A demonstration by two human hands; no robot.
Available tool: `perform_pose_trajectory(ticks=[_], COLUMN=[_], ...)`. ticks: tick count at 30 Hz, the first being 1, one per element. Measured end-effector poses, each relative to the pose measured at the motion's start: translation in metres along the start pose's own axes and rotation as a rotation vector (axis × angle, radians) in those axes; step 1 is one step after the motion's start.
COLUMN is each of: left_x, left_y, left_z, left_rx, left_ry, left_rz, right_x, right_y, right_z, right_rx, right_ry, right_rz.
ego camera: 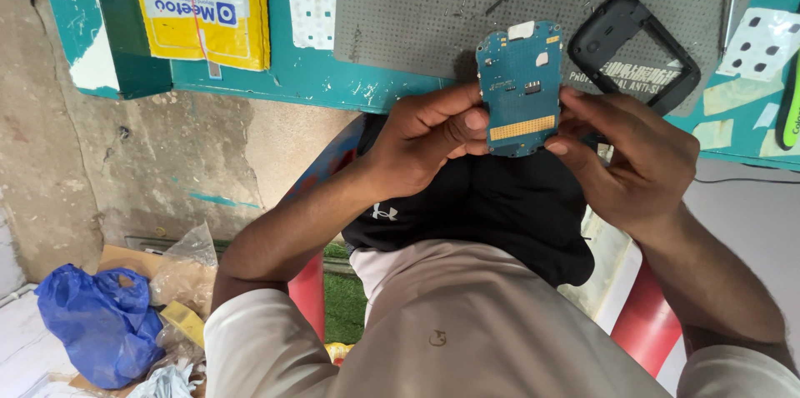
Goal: The person disassembles a small electronic device, removes the internal circuit board, and cleans it using a liquid solvent and a brush. They apply the liquid from a bottle and scrub the board's surface before setting it aside.
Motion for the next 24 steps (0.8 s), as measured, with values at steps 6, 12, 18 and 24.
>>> perform_pose_trajectory(ticks=[6, 12, 18, 24], left_x=[-0.002, -0.013, -0.018, -0.015], left_y=[0.008, 0.026, 0.037, 0.04], left_z=[0.001, 0.013, 0.012, 0.014], left_rx=[-0.118, -0.145, -0.164, -0.241], left_ry=[-0.089, -0.171, -0.096, -0.003], left_rz=[0.082, -0.137, -0.019, -0.096], right_x=[0.002, 0.005, 0.021, 0.043], right_y=[-0.003, -0.007, -0.026, -0.055], right_z=[0.002, 0.008, 0.016, 0.025], right_rx=[0.032, 0.087, 0.18, 0.007], right_ry=[-0.011, -0.065, 0.091, 0.274], right_rz=[-0.068, -0.039, -0.28, -0.96])
Point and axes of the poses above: each hand's wrist, its own z-axis towards the middle knuckle, its own x-axis out of the back of the hand, y = z × x, the point moved 1 cm from there along z, towards the middle knuckle, and after that the axes turned 11 degrees about -x, right-handed, at the moved point
